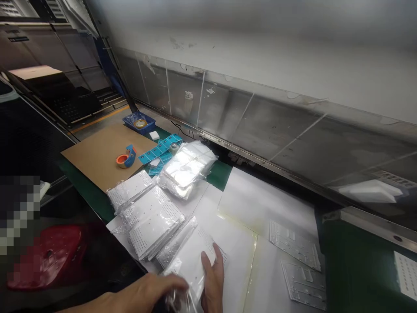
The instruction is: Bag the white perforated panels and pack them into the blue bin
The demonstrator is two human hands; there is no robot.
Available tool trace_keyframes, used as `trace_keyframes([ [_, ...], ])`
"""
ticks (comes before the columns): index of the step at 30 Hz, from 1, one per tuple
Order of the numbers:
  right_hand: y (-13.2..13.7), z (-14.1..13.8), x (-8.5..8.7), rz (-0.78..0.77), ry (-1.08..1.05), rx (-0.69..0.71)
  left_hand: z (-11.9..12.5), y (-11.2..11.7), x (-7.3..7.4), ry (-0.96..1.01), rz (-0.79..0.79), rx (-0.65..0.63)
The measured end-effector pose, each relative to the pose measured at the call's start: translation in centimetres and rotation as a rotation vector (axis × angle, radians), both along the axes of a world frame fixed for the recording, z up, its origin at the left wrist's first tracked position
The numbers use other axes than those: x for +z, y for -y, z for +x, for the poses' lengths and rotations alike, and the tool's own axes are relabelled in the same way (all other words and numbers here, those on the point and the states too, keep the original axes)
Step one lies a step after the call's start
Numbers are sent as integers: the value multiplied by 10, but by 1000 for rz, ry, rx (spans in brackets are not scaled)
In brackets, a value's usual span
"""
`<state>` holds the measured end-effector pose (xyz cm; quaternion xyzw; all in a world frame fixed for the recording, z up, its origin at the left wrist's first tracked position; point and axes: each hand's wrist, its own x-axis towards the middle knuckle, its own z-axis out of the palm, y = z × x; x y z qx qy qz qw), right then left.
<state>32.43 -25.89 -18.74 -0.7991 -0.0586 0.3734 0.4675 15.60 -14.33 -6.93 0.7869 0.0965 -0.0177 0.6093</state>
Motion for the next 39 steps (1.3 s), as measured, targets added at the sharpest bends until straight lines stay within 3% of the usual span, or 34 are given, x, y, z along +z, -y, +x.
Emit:
trace_keyframes([
  [2,-14,5,-9,-67,201,127,4,-4,-24,-127,13,114],
  [6,-29,1,-32,-144,377,269,4,-5,-82,-302,-75,282],
  [9,-32,-7,-41,-197,516,367,-4,-5,-109,-331,-129,371],
  [11,-33,-12,-43,-225,592,405,-9,-7,-111,-338,-112,381],
  [13,-33,-17,-44,-250,646,424,-12,-10,-103,-342,-27,373],
  [17,-20,-2,-50,-301,665,438,-3,-14,-77,-322,369,389],
  [19,-2,20,-55,-350,637,434,8,-10,-71,-188,550,258],
  [22,29,60,-66,-405,551,525,26,-1,-82,2,708,-95],
  [25,46,85,-77,-409,457,682,36,5,-109,-43,777,-251],
  [28,50,91,-83,-447,425,735,35,3,-132,-115,824,-225],
  [31,53,88,-86,-480,390,736,30,-1,-140,-130,847,-183],
  [39,66,98,-73,-332,70,749,35,-1,-120,-90,781,-147],
])
